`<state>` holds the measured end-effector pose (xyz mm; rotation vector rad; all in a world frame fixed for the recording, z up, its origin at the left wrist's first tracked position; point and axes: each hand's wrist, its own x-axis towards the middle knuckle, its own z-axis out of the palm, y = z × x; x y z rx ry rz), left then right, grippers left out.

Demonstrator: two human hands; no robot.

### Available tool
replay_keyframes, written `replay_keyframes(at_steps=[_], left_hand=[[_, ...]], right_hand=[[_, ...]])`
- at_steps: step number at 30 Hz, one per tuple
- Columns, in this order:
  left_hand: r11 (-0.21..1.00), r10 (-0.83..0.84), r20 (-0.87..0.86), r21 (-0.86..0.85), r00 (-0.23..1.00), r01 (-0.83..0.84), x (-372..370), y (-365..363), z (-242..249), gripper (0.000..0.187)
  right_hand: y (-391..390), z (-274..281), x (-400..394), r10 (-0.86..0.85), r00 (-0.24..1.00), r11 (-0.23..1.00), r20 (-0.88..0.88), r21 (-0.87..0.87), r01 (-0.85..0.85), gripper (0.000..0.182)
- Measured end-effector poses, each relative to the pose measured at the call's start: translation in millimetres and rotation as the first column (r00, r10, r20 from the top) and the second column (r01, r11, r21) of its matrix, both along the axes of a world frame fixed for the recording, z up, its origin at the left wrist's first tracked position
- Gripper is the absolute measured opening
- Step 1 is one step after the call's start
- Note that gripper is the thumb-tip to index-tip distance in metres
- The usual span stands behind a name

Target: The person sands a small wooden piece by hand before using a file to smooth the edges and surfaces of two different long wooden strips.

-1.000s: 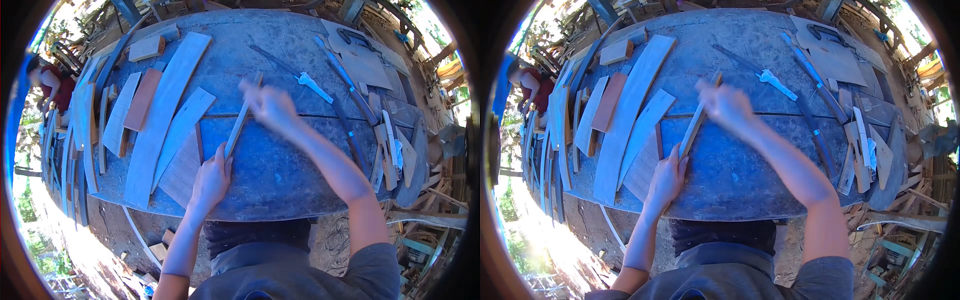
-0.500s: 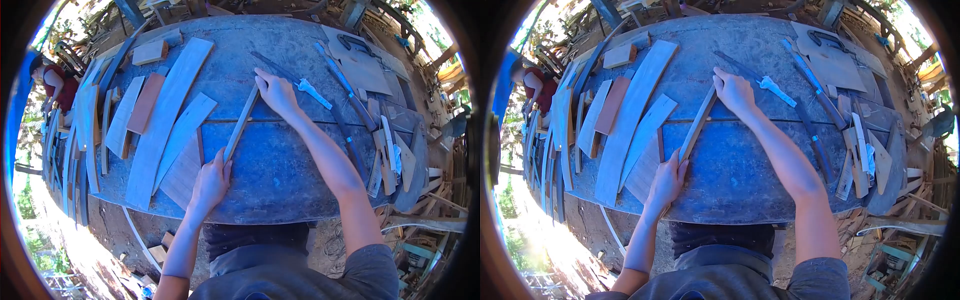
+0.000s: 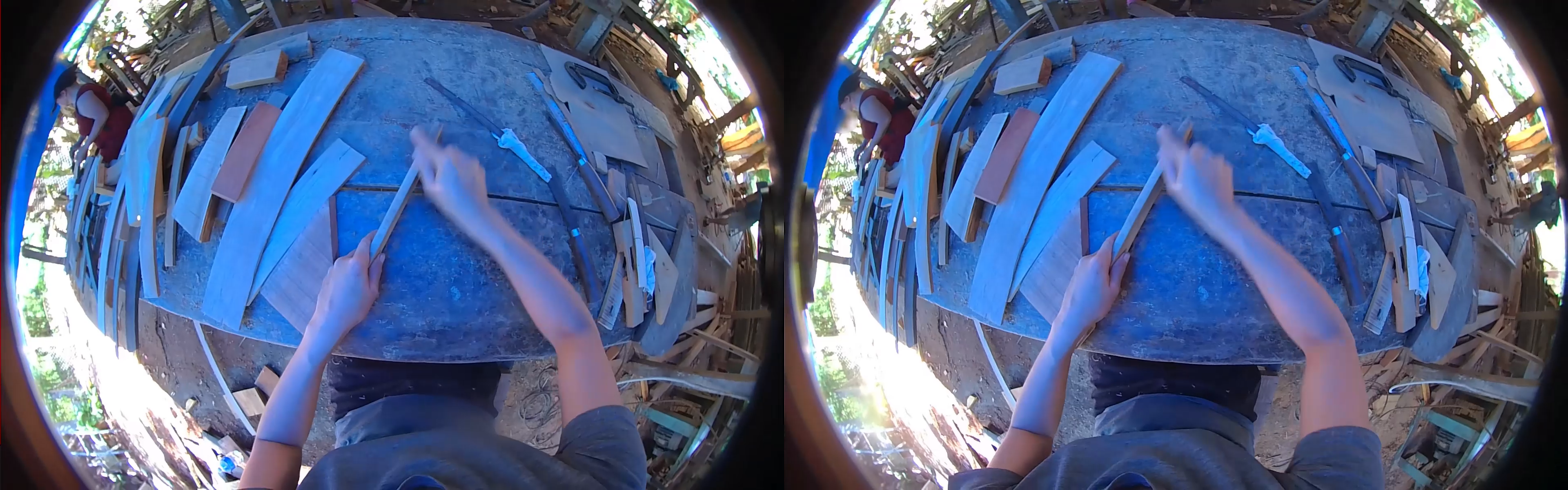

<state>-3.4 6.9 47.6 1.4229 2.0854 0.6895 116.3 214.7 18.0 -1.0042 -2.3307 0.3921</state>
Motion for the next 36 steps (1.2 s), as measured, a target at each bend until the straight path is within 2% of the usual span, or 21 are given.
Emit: replay_keyframes(at_steps=[2, 4, 6, 8, 14, 15, 17, 18, 19, 20, 22, 23, 25, 26, 27, 28, 29, 31, 33, 34, 36], left_hand=[[1.000, -0.018, 0.039, 0.023, 0.999, 0.017, -1.6, 0.3, -2.1, 0.040], [1.000, -0.012, 0.035, -0.001, 0.999, 0.012, 0.8, 3.2, -0.2, 0.040], [1.000, 0.009, 0.024, -0.017, 1.000, -0.008, 0.7, 0.1, 0.7, 0.040], [0.989, -0.049, 0.097, 0.141, 0.994, 0.035, -1.2, -7.3, 2.1, 0.036], [0.979, 0.065, 0.026, 0.191, 0.998, -0.069, 8.2, -35.3, -18.6, 0.031], [0.975, 0.071, -0.114, 0.218, 0.991, -0.045, 10.6, -35.1, -25.5, 0.034], [0.981, 0.074, -0.180, 0.189, 0.981, -0.039, 13.9, -36.2, -27.2, 0.036], [0.986, 0.084, -0.245, 0.160, 0.966, -0.045, 14.9, -33.6, -27.6, 0.037], [0.983, 0.094, -0.241, 0.175, 0.966, -0.052, 15.6, -31.4, -29.0, 0.037], [0.982, 0.086, -0.296, 0.187, 0.951, -0.030, 15.9, -31.8, -30.7, 0.039], [0.984, 0.055, -0.353, 0.176, 0.934, 0.009, 17.3, -34.7, -31.0, 0.040], [0.985, 0.071, -0.372, 0.173, 0.926, -0.006, 16.9, -29.6, -29.6, 0.041], [0.986, 0.088, -0.384, 0.167, 0.919, -0.024, 21.0, -30.4, -29.8, 0.041], [0.982, 0.101, -0.366, 0.185, 0.925, -0.034, 21.1, -29.4, -31.6, 0.041], [0.978, 0.118, -0.350, 0.205, 0.929, -0.048, 20.0, -28.7, -32.5, 0.041], [0.976, 0.125, -0.356, 0.212, 0.926, -0.050, 18.6, -29.8, -32.9, 0.041], [0.976, 0.110, -0.358, 0.215, 0.927, -0.033, 16.9, -31.0, -33.2, 0.041], [0.981, 0.081, -0.373, 0.196, 0.924, -0.007, 14.3, -31.4, -31.8, 0.041], [0.979, 0.056, -0.374, 0.201, 0.926, 0.022, 7.4, -32.1, -39.1, 0.041], [0.981, 0.025, -0.374, 0.187, 0.927, 0.049, 7.0, -33.7, -42.6, 0.041], [0.987, 0.040, -0.349, 0.158, 0.936, 0.016, 13.0, -33.0, -36.1, 0.041]], right_hand=[[-60.0, -1.1, 8.9, 0.193, 0.981, 0.981, 0.017, 0.017, -0.193, 0.040], [-58.4, 10.3, 18.9, 0.223, 0.969, 0.975, 0.110, -0.031, -0.221, 0.042], [-7.1, 3.8, 14.3, 0.020, 0.996, 1.000, 0.082, -0.022, -0.018, 0.040], [21.4, 13.6, 7.5, -0.112, 0.979, 0.992, 0.169, -0.034, 0.119, 0.039], [32.4, -6.0, 4.8, -0.109, 0.993, 0.990, 0.036, 0.093, 0.106, 0.036], [18.7, -6.3, 5.3, -0.108, 0.993, 0.991, 0.037, 0.087, 0.105, 0.036], [-27.6, 5.1, 7.6, -0.055, 0.997, 0.997, 0.055, 0.059, 0.052, 0.038], [-55.6, -2.7, 10.7, 0.033, 0.999, 0.999, 0.041, 0.006, -0.034, 0.042], [-88.5, 10.4, 16.7, 0.108, 0.987, 0.994, 0.118, -0.045, -0.103, 0.043], [-110.0, 4.1, 23.6, 0.205, 0.975, 0.979, 0.088, -0.026, -0.203, 0.043], [-114.7, 9.7, 34.1, 0.299, 0.937, 0.949, 0.180, 0.046, -0.312, 0.038], [-101.4, 8.5, 34.0, 0.291, 0.940, 0.952, 0.178, 0.043, -0.303, 0.038], [-53.7, 6.3, 25.5, 0.137, 0.985, 0.975, 0.104, 0.162, -0.153, 0.037], [-34.8, 4.3, 24.4, 0.136, 0.985, 0.973, 0.103, 0.172, -0.152, 0.037], [-19.8, 6.7, 20.3, 0.027, 0.993, 0.979, 0.114, 0.200, -0.050, 0.038], [-12.0, 6.0, 15.7, -0.080, 0.990, 0.973, 0.117, 0.225, 0.052, 0.038], [-19.7, -1.5, 16.4, -0.089, 0.992, 0.974, 0.089, 0.218, 0.067, 0.039], [-70.5, 2.2, 23.8, 0.068, 0.984, 0.986, 0.165, 0.139, -0.091, 0.041], [-124.4, -3.9, 35.4, 0.329, 0.940, 0.938, 0.091, 0.083, -0.336, 0.044], [-121.7, -2.2, 37.1, 0.323, 0.942, 0.941, 0.094, 0.074, -0.330, 0.044], [-110.3, -0.6, 42.0, 0.320, 0.934, 0.918, 0.158, 0.192, -0.347, 0.044]])
